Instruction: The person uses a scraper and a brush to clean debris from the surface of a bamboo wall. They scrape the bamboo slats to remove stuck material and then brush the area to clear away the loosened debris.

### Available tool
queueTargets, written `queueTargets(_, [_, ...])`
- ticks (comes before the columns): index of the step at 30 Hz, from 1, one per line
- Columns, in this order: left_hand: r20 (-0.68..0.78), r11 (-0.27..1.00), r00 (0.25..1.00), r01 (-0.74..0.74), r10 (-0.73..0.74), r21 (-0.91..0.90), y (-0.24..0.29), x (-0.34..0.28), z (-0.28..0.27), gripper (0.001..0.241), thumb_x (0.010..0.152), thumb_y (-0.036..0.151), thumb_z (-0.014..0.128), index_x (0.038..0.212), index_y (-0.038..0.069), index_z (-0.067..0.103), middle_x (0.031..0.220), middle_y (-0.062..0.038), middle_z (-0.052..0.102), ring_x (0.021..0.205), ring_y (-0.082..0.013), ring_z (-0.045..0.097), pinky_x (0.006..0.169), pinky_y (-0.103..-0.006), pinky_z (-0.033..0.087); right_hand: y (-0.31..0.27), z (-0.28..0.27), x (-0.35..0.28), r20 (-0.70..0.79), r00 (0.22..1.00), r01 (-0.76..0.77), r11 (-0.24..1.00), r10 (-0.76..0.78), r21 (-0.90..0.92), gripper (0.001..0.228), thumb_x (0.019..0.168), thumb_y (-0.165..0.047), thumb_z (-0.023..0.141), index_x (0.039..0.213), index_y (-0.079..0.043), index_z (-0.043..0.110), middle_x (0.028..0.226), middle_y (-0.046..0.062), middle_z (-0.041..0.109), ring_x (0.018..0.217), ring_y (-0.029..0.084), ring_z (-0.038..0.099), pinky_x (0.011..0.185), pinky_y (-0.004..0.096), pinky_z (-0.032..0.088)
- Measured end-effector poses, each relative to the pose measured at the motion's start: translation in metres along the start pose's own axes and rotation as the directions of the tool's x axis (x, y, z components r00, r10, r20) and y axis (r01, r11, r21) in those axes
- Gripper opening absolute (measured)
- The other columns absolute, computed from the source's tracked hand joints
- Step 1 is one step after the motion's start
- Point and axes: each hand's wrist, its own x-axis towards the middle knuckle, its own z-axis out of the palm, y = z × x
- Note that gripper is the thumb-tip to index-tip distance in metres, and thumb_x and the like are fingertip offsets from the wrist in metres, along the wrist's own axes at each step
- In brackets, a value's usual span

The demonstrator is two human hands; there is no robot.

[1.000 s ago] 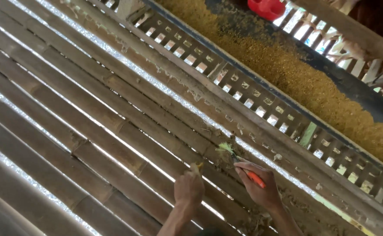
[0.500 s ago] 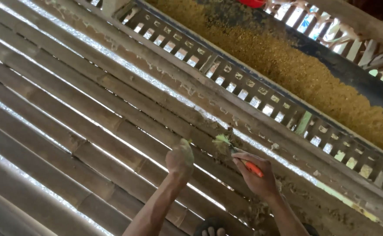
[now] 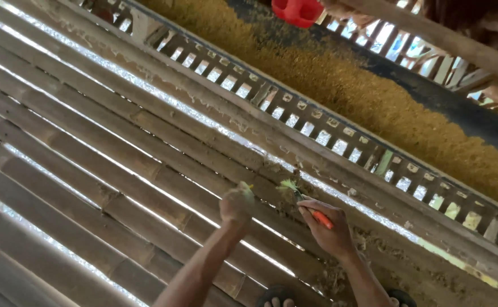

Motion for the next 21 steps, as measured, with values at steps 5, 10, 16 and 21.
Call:
queueTargets(5, [-0.013, 0.971, 0.974, 0.226, -0.227, -0.076, -0.064, 0.04, -0.039, 0.037, 0.115, 0.034, 0.03, 0.113, 0.01, 0.059, 0.098, -0.01, 0.077, 0.09, -0.0254, 0.077, 0.064, -0.0359, 0.064, 0.008, -0.006, -0.005, -0.035, 0.995, -0.094, 0.995, 0.093, -0.024, 0.02, 0.089, -0.019, 0.074, 0.107, -0.014, 0.082, 0.106, 0.004, 0.083, 0.099, 0.02, 0.08, 0.086, 0.03, 0.066])
queueTargets(10, [-0.058, 0.926, 0.984, 0.18, -0.171, 0.332, -0.067, 0.074, -0.038, 0.022, 0.104, 0.022, 0.042, 0.117, 0.01, 0.056, 0.072, -0.007, 0.071, 0.057, -0.0193, 0.068, 0.038, -0.0307, 0.053, -0.005, -0.006, -0.006, -0.075, 0.988, -0.134, 0.991, 0.136, 0.032, 0.016, 0.087, -0.01, 0.076, 0.101, -0.01, 0.083, 0.102, 0.01, 0.083, 0.1, 0.029, 0.077, 0.09, 0.042, 0.062])
queueTargets(16, [-0.036, 0.919, 0.998, -0.035, 0.053, 0.392, -0.02, 0.087, 0.009, 0.026, 0.095, 0.023, 0.05, 0.086, 0.015, 0.073, 0.071, -0.003, 0.069, 0.062, -0.0228, 0.072, 0.035, -0.0371, 0.053, -0.017, -0.005, -0.004, -0.084, 0.979, -0.179, 0.98, 0.187, 0.091, 0.014, 0.086, -0.004, 0.074, 0.096, -0.008, 0.084, 0.102, 0.017, 0.081, 0.107, 0.039, 0.073, 0.094, 0.054, 0.057])
queueTargets(21, [0.09, 0.906, 0.98, -0.199, 0.179, 0.373, 0.008, 0.04, -0.034, 0.024, 0.1, 0.025, 0.047, 0.1, 0.02, 0.069, 0.086, 0.0, 0.073, 0.079, -0.0153, 0.073, 0.052, -0.0299, 0.053, -0.016, -0.008, -0.007, -0.058, 0.976, -0.201, 0.974, 0.208, 0.1, 0.014, 0.089, -0.006, 0.072, 0.098, -0.006, 0.083, 0.103, 0.019, 0.081, 0.104, 0.044, 0.073, 0.093, 0.058, 0.057])
